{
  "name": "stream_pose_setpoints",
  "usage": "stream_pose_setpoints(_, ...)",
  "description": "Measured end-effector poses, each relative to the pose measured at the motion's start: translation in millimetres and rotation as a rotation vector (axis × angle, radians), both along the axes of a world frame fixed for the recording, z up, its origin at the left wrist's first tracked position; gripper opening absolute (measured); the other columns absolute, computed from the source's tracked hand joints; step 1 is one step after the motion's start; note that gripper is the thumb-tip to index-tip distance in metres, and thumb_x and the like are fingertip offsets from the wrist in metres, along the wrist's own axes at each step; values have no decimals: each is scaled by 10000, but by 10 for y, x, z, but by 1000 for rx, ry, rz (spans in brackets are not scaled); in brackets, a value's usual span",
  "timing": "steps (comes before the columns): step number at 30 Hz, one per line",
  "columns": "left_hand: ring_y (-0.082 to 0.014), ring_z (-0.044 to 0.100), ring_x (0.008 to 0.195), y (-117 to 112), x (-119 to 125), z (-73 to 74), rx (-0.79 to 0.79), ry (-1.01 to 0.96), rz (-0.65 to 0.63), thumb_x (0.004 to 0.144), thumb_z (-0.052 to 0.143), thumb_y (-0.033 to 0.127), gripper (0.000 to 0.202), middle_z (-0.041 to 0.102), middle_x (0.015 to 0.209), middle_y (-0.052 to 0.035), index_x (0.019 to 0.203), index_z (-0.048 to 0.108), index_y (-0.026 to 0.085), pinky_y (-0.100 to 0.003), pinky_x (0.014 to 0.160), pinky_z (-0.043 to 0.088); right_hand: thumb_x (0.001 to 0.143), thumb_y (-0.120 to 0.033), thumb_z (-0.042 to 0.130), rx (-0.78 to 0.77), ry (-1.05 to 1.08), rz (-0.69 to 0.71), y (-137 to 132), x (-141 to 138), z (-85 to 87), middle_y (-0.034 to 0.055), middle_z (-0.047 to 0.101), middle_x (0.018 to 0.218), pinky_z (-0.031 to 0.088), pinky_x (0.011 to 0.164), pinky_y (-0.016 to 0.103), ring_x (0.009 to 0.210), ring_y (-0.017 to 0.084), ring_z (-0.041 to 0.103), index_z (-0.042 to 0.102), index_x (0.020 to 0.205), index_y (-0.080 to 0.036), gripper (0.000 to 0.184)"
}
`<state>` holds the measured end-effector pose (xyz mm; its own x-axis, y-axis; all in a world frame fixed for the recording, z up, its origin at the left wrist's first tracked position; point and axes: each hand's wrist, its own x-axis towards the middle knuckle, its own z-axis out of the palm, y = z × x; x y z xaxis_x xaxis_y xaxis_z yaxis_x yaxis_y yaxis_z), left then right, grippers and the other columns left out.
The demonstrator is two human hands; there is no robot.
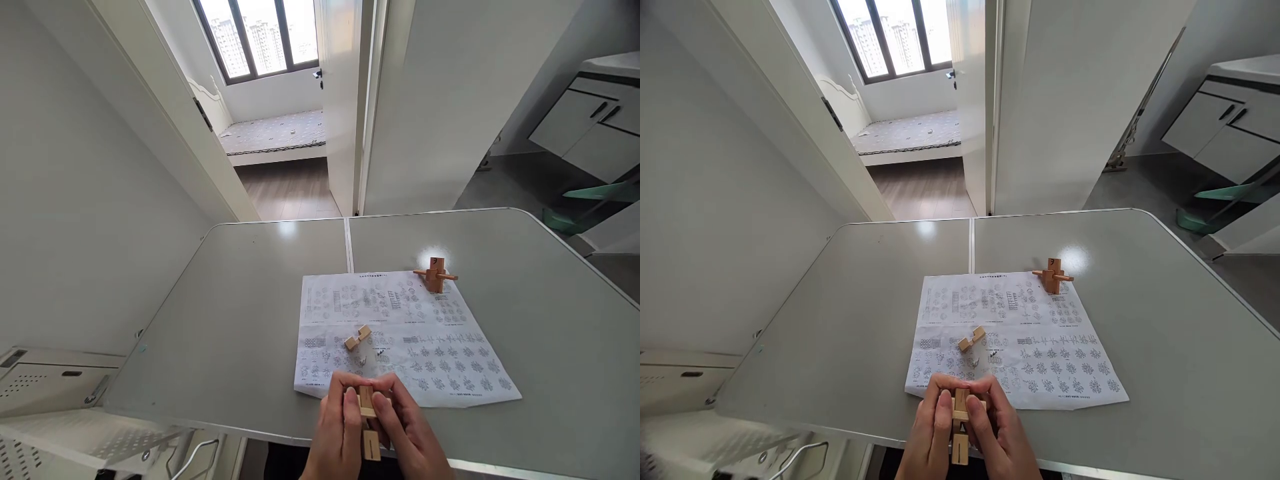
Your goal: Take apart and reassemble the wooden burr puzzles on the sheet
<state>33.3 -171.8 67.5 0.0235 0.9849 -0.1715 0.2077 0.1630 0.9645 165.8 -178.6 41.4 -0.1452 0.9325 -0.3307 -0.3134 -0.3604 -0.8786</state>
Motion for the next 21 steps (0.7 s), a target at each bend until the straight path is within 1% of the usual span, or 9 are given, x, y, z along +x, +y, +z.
stream_pose_setpoints(3, -222, 653, 816, -11, -1, -60, 1, -38, -6, 1081, 348, 620, 530, 709, 859, -66, 1089, 678, 205, -327, 779, 565, 981, -708, 583, 26, -14, 3, -10, -17, 0, -51, 465, 695, 444, 602, 254, 600, 144, 442, 625, 1026, -235, 477)
stream_pose_setpoints(6, -226, 653, 858, -21, 6, -86, 15, -38, 13, 1077, 341, 638, 546, 711, 921, -82, 1080, 668, 200, -327, 797, 554, 982, -708, 577, 50, -41, -8, -8, -26, 18, -17, 553, 774, 490, 667, 270, 678, 168, 511, 623, 1024, -235, 477)
stream_pose_setpoints(8, -223, 653, 861, -32, 18, -85, 17, -37, 25, 1073, 332, 654, 563, 712, 952, -86, 1069, 662, 197, -325, 801, 545, 985, -703, 577, 56, -51, -22, -9, -35, 27, -4, 579, 809, 500, 691, 271, 720, 178, 530, 626, 1020, -237, 470)
stream_pose_setpoints(12, -213, 626, 762, -50, 40, -65, 4, -64, 31, 1072, 308, 662, 580, 696, 849, -63, 1061, 660, 201, -314, 725, 525, 989, -673, 601, 24, -7, -25, -22, -48, 18, -32, 516, 764, 447, 626, 237, 645, 139, 441, 622, 971, -235, 440)
stream_pose_setpoints(14, -207, 609, 734, -49, 42, -55, 18, -66, 34, 1071, 324, 659, 569, 683, 825, -56, 1039, 664, 204, -309, 706, 516, 987, -668, 612, 25, 17, -28, -30, -48, 7, -40, 491, 761, 426, 619, 228, 641, 130, 412, 612, 948, -235, 435)
stream_pose_setpoints(17, -200, 619, 774, -39, 41, -41, 57, -63, 38, 1072, 366, 638, 531, 688, 876, -57, 1006, 671, 208, -302, 770, 518, 995, -664, 601, 45, 3, -34, -37, -41, 7, -39, 480, 765, 421, 635, 227, 666, 138, 413, 616, 936, -239, 429)
stream_pose_setpoints(19, -188, 614, 757, -33, 46, -30, 65, -91, 25, 1081, 370, 617, 503, 692, 885, -47, 1018, 662, 213, -303, 804, 519, 998, -663, 597, 63, -23, -49, -38, -37, 27, -33, 500, 770, 429, 655, 232, 686, 147, 432, 628, 930, -242, 427)
stream_pose_setpoints(21, -178, 603, 740, -31, 53, -16, 67, -126, 17, 1085, 374, 606, 483, 688, 888, -40, 1026, 653, 216, -299, 801, 521, 996, -669, 597, 75, -31, -64, -36, -40, 56, -25, 534, 780, 442, 684, 237, 714, 157, 463, 636, 926, -247, 430)
